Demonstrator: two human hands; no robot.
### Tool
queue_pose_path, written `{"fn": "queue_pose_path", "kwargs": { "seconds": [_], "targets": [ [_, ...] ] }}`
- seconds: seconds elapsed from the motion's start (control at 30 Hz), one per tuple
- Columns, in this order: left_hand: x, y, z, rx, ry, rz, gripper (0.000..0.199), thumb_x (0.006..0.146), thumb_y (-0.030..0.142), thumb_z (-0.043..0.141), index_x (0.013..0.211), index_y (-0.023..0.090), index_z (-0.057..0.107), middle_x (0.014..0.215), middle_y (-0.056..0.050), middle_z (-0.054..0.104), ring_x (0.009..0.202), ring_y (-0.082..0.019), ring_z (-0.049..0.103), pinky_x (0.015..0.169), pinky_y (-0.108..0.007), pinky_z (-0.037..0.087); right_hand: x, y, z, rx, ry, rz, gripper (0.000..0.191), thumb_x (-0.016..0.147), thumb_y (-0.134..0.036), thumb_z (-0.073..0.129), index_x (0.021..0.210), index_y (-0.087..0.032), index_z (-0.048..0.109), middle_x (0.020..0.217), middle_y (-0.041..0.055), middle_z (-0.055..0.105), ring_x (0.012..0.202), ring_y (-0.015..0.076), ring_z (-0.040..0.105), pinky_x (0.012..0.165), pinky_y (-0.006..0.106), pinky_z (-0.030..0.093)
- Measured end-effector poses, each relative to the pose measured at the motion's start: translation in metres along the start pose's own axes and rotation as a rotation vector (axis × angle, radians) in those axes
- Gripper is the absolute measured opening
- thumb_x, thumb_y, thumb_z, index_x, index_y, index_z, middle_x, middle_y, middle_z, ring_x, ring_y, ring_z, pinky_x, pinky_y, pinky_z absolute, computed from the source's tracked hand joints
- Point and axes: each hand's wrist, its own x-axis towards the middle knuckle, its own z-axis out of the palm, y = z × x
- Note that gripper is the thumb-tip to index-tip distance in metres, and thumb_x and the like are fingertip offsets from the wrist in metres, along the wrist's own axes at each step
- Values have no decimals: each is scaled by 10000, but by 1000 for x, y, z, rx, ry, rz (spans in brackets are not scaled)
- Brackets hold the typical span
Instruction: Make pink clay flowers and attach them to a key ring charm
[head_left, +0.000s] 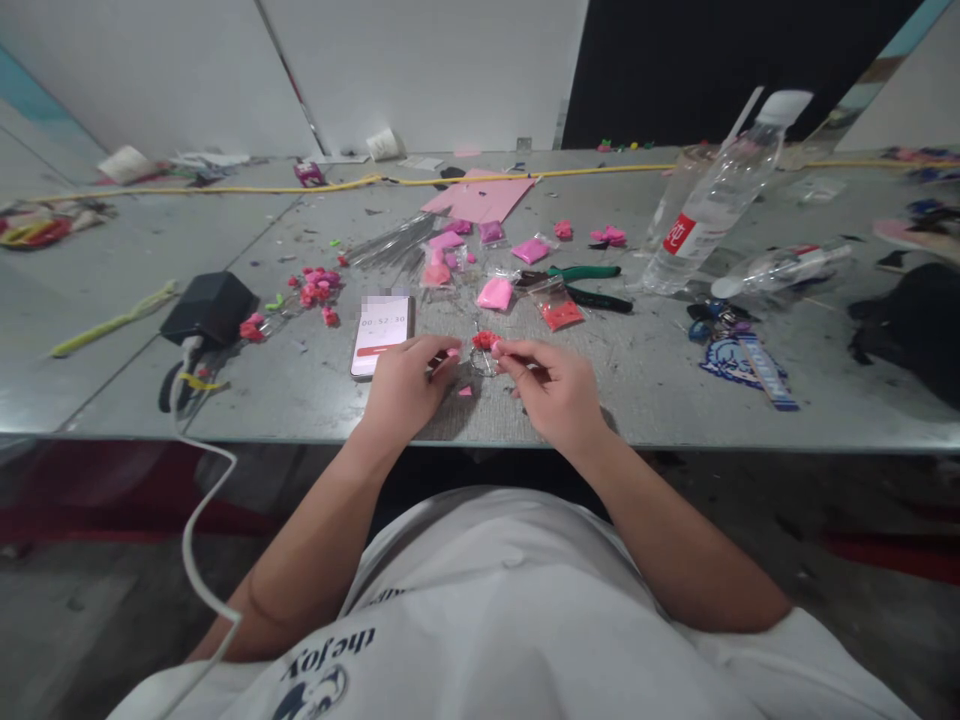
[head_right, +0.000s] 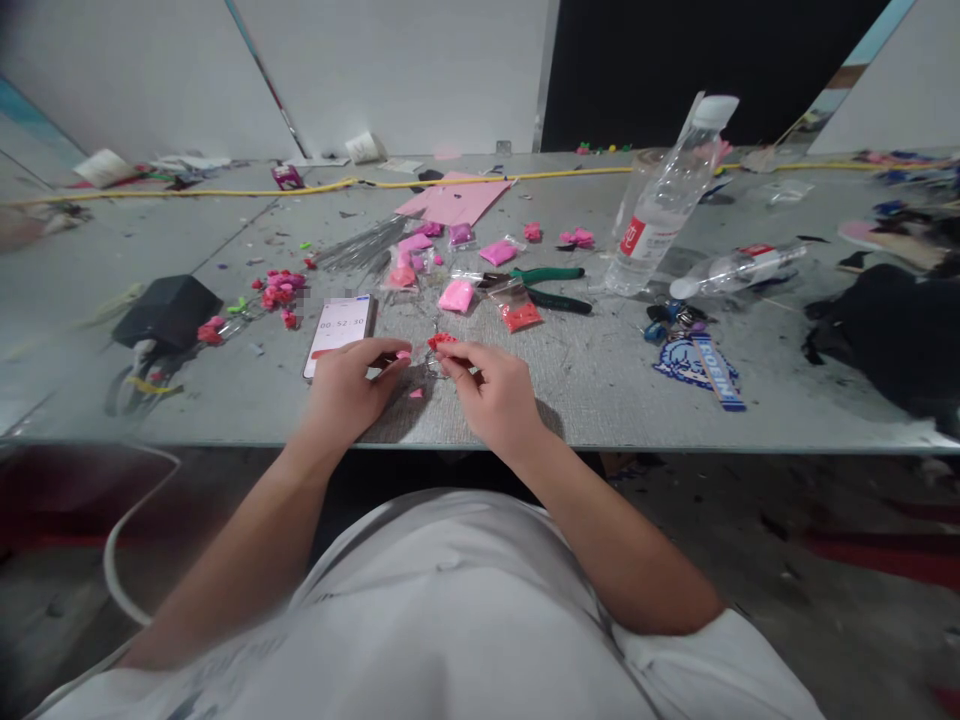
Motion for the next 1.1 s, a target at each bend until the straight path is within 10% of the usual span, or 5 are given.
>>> {"fn": "queue_pose_path", "kwargs": {
  "seconds": [0.23, 0.4, 0.63, 1.1],
  "targets": [
    [1, 2, -2, 17, 35, 42, 133, 976, 258, 726, 1055, 203, 817, 916, -58, 762, 822, -198, 731, 755, -331, 596, -1, 0, 1, 0, -13, 27, 190, 966, -398, 773, 1021, -237, 858, 871, 49, 857, 762, 201, 817, 598, 294, 649],
    [0, 2, 0, -127, 103, -76, 150, 990, 274, 713, 1098, 208, 793, 1019, -63, 813, 864, -189, 773, 747, -305, 639, 0, 0, 0, -6, 11, -38, 221, 1019, -343, 691, 1144, -252, 849, 1075, 66, 866, 887, 207, 832, 686, 321, 685],
    [0, 3, 0, -77, 25, 17, 259, 1033, 316, 641, 1186, 206, 819, 1215, -107, 833, 1011, -239, 807, 906, -399, 662, 1, -5, -1, -83, 12, -45, 155, 983, -350, 754, 1025, -261, 874, 946, 57, 862, 780, 198, 795, 713, 338, 670],
    [1, 4, 2, 34, -84, 5, 260, 1048, 364, 626, 1195, 206, 770, 974, -81, 832, 845, -242, 764, 772, -358, 563, 2, -6, -1, -82, 19, -77, 148, 916, -392, 838, 878, -250, 825, 864, 31, 832, 741, 182, 753, 687, 314, 634]
  ]
}}
